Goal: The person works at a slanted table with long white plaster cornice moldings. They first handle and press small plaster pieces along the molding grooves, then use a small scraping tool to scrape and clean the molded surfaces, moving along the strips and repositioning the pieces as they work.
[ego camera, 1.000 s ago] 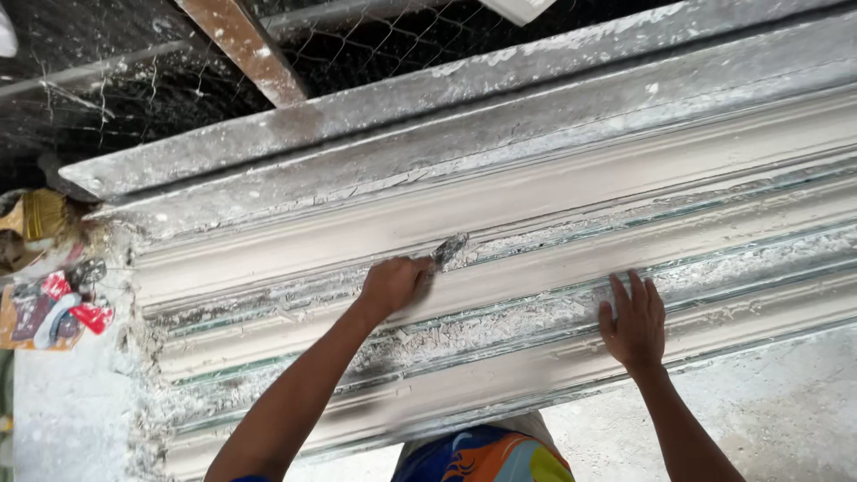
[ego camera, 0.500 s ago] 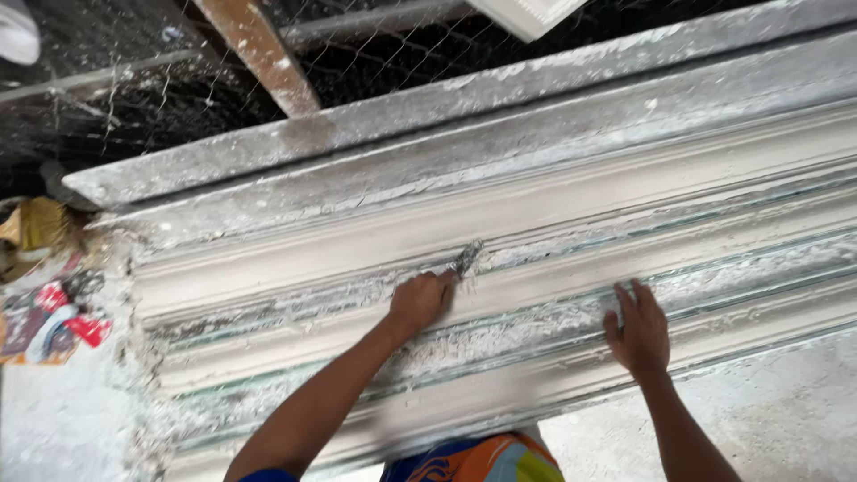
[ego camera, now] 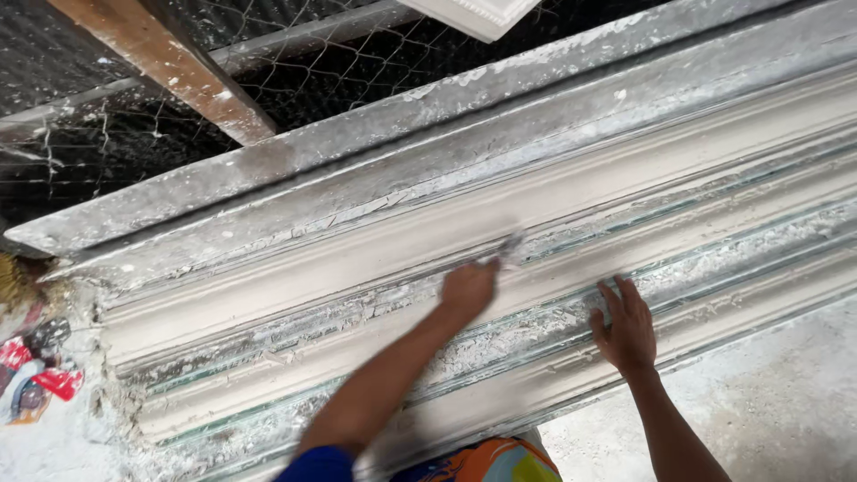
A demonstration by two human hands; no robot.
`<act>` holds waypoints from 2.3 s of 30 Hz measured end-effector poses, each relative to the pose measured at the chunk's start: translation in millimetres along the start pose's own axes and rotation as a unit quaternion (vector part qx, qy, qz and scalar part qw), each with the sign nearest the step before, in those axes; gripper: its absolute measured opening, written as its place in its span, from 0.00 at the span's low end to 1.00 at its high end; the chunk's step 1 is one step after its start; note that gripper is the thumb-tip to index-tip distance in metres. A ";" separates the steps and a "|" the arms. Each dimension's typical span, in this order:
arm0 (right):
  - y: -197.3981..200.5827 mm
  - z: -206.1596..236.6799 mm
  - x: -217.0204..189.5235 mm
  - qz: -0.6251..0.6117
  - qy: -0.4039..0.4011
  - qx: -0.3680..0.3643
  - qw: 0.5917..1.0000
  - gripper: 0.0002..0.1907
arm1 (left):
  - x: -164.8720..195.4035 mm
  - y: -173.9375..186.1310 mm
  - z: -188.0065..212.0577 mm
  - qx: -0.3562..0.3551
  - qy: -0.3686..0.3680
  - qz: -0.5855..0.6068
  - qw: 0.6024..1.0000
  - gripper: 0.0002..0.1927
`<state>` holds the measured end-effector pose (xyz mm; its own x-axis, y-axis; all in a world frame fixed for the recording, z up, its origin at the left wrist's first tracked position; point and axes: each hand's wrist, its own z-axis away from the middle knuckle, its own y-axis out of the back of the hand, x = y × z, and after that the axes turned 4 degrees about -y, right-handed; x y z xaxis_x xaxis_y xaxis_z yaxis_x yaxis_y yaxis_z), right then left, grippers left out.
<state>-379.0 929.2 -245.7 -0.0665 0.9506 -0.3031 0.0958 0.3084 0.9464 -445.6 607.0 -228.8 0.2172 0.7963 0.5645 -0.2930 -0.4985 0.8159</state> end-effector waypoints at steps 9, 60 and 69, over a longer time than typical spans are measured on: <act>5.4 -0.7 -4.6 -0.004 0.003 0.036 0.999 0.26 | -1.0 47.5 36.5 -0.009 0.012 -0.042 0.999 0.15; 105.8 -117.1 312.2 -0.008 0.032 0.054 0.998 0.23 | 162.1 -56.5 -159.4 -0.032 0.054 -0.103 0.993 0.18; 115.4 -131.1 310.3 -0.038 0.026 0.053 0.998 0.22 | 232.9 -97.9 -244.9 -0.042 0.049 -0.099 0.993 0.20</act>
<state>-518.8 1255.3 -216.0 -0.1285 0.9224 -0.3644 0.1934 0.3837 0.9030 -594.4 925.2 -207.8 0.1883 0.9072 0.3762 -0.3313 -0.3019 0.8939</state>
